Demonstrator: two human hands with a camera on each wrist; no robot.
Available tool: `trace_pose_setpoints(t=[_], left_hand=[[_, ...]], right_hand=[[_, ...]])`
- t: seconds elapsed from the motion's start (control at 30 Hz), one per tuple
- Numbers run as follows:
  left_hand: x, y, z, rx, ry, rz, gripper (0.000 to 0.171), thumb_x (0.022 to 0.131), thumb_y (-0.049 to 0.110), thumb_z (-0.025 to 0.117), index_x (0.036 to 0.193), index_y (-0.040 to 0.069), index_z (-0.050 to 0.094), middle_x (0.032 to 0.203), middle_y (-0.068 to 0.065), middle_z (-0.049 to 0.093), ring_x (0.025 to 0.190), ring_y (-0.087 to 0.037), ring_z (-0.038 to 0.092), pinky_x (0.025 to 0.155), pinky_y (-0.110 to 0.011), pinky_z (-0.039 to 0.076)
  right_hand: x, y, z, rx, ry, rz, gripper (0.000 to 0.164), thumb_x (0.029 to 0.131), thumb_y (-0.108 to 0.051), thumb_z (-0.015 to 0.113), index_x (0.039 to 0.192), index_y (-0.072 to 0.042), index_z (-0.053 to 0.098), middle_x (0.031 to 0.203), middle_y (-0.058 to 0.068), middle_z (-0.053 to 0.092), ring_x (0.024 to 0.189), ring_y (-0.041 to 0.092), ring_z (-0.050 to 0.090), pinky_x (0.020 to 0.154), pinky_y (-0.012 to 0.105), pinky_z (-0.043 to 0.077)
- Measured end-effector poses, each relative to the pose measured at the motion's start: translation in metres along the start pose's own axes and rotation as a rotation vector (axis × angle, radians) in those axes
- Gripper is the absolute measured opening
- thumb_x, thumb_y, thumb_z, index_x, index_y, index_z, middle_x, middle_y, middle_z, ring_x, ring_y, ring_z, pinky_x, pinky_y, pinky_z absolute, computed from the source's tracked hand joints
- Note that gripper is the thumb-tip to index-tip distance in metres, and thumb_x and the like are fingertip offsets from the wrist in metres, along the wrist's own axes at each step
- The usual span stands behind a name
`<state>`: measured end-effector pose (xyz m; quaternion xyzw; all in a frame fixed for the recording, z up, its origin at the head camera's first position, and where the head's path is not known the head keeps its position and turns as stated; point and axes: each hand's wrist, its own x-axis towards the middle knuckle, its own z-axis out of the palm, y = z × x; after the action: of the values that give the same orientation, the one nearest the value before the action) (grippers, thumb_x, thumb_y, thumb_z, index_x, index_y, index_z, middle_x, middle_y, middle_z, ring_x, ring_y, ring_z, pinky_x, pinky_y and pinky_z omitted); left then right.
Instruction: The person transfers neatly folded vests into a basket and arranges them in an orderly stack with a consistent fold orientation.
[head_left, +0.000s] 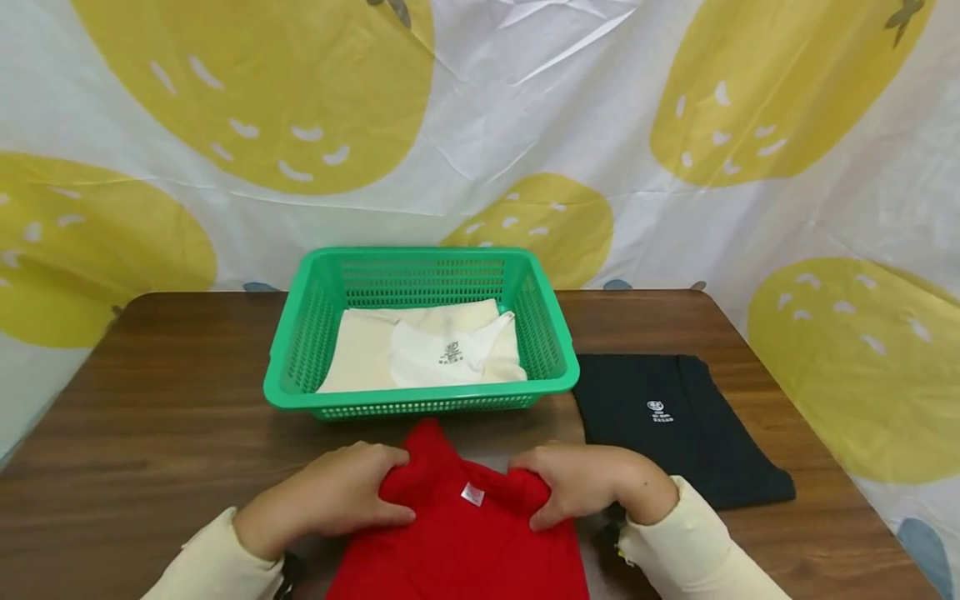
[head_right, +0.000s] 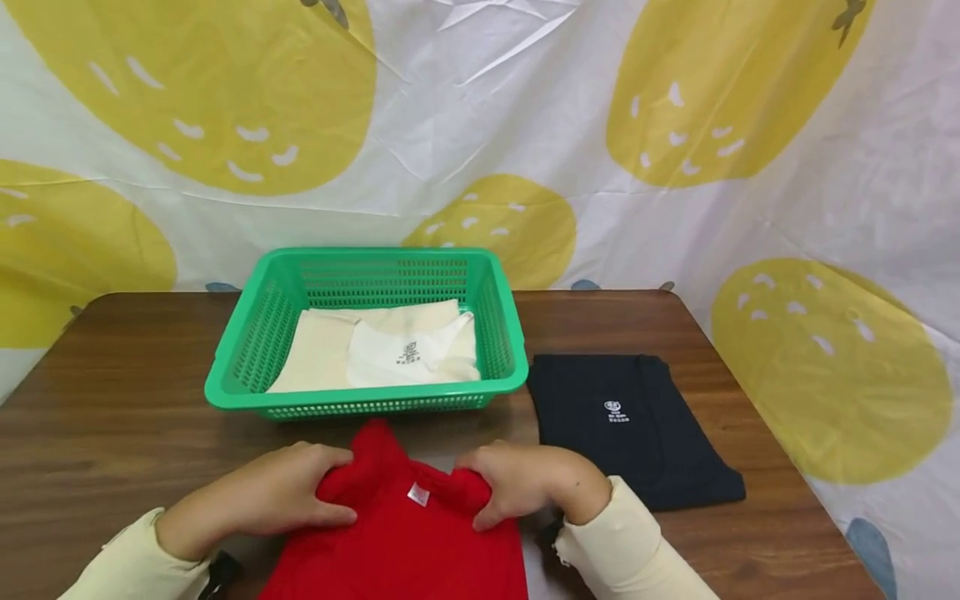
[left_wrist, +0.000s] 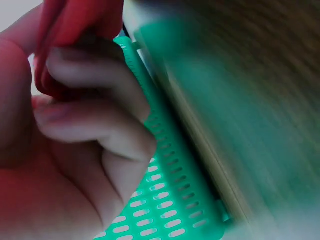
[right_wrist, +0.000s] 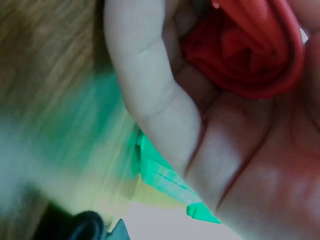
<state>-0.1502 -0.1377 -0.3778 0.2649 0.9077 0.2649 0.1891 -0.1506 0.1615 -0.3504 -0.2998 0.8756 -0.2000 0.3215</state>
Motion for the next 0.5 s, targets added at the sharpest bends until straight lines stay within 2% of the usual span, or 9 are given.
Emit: trace_pose_setpoints(t=[0.17,0.3,0.37,0.5], left_hand=[[-0.002,0.0,-0.007,-0.138,-0.109,0.157,0.028,0.081,0.031,0.081,0.101,0.017,0.067,0.081,0.011,0.065,0.071,-0.006,0.06,0.066,-0.026,0.052],[-0.005,0.001,-0.013,-0.248,-0.164,0.216,0.022,0.084,0.029,0.078,0.1,0.02,0.066,0.081,0.014,0.068,0.07,-0.004,0.064,0.067,-0.022,0.053],[-0.008,0.002,-0.018,-0.282,-0.165,0.23,0.021,0.085,0.029,0.077,0.101,0.02,0.066,0.083,0.013,0.069,0.071,-0.005,0.066,0.069,-0.023,0.055],[-0.016,0.003,-0.029,-0.322,-0.119,0.255,0.022,0.088,0.029,0.075,0.105,0.018,0.067,0.085,0.01,0.07,0.074,-0.007,0.067,0.07,-0.024,0.056]], right_hand=[[-0.006,-0.003,-0.007,0.063,-0.046,-0.064,0.016,0.082,-0.012,0.078,0.094,-0.016,0.068,0.074,-0.014,0.066,0.062,-0.002,0.057,0.063,0.019,0.05],[-0.015,-0.003,-0.012,0.169,-0.061,-0.122,0.013,0.084,-0.009,0.075,0.095,-0.014,0.071,0.077,-0.011,0.071,0.064,-0.002,0.061,0.066,0.02,0.054],[-0.021,-0.003,-0.015,0.201,-0.044,-0.145,0.015,0.085,-0.009,0.074,0.098,-0.015,0.07,0.082,-0.01,0.072,0.068,-0.001,0.065,0.069,0.021,0.055],[-0.028,-0.002,-0.02,0.254,0.032,-0.19,0.016,0.089,-0.012,0.072,0.105,-0.015,0.068,0.09,-0.005,0.074,0.076,0.005,0.07,0.073,0.025,0.057]])
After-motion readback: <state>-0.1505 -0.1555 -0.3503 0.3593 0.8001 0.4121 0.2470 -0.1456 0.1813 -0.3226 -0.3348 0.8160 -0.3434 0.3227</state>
